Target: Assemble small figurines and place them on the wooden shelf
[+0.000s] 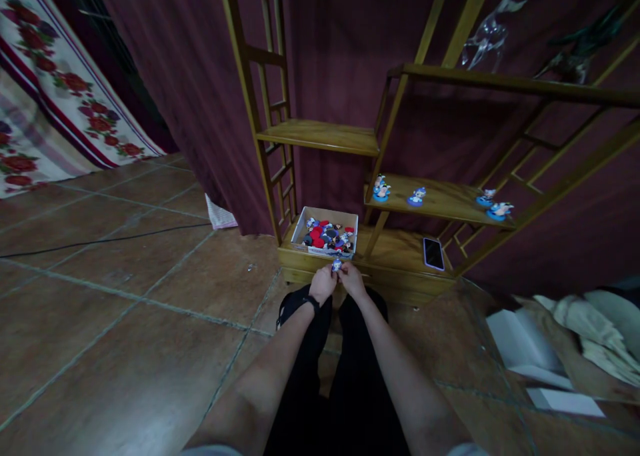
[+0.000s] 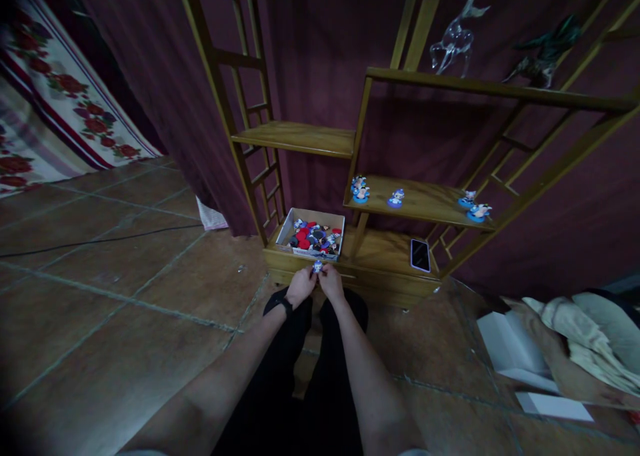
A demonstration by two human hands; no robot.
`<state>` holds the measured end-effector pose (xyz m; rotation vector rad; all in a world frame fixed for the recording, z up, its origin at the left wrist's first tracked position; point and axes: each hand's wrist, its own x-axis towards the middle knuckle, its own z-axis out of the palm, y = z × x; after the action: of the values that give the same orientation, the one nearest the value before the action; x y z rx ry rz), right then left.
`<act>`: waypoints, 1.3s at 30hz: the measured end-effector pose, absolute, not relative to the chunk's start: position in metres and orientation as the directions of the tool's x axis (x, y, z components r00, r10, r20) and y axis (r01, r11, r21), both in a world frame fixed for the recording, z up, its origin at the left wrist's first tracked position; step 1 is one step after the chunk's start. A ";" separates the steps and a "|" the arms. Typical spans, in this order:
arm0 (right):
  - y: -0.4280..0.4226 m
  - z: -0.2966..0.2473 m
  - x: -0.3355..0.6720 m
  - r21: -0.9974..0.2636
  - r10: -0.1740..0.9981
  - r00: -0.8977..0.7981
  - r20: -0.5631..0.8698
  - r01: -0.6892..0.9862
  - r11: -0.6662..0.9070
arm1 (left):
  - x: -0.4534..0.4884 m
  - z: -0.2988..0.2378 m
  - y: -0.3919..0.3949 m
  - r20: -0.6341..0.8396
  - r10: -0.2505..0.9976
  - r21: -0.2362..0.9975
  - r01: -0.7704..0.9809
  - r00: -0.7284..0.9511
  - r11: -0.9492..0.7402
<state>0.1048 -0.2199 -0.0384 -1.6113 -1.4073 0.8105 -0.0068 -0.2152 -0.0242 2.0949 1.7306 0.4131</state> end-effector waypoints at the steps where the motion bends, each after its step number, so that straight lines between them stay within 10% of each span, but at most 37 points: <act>1: -0.220 -0.040 0.106 -0.891 0.985 0.167 0.048 0.453 -0.033 | -0.006 -0.023 -0.216 -0.025 0.981 0.467 0.870 0.193 -0.160; 12: -0.211 -0.049 0.108 -0.856 0.984 0.176 0.026 0.513 -0.069 | -0.001 -0.012 -0.225 -0.074 0.986 0.387 0.915 0.152 -0.112; 25: -0.210 -0.043 0.109 -1.000 0.987 0.157 -0.019 0.002 -0.020 | -0.004 -0.001 -0.223 0.131 0.889 0.121 0.883 0.439 -0.454; 39: -0.211 -0.052 0.116 -0.994 0.982 0.166 0.091 0.075 0.080 | -0.014 -0.008 -0.236 0.176 0.863 0.118 0.860 0.473 -0.496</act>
<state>0.1159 -0.2109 -0.0524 -1.2707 -1.1708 0.9880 -0.0140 -0.2356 -0.0076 2.6855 1.5709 0.3329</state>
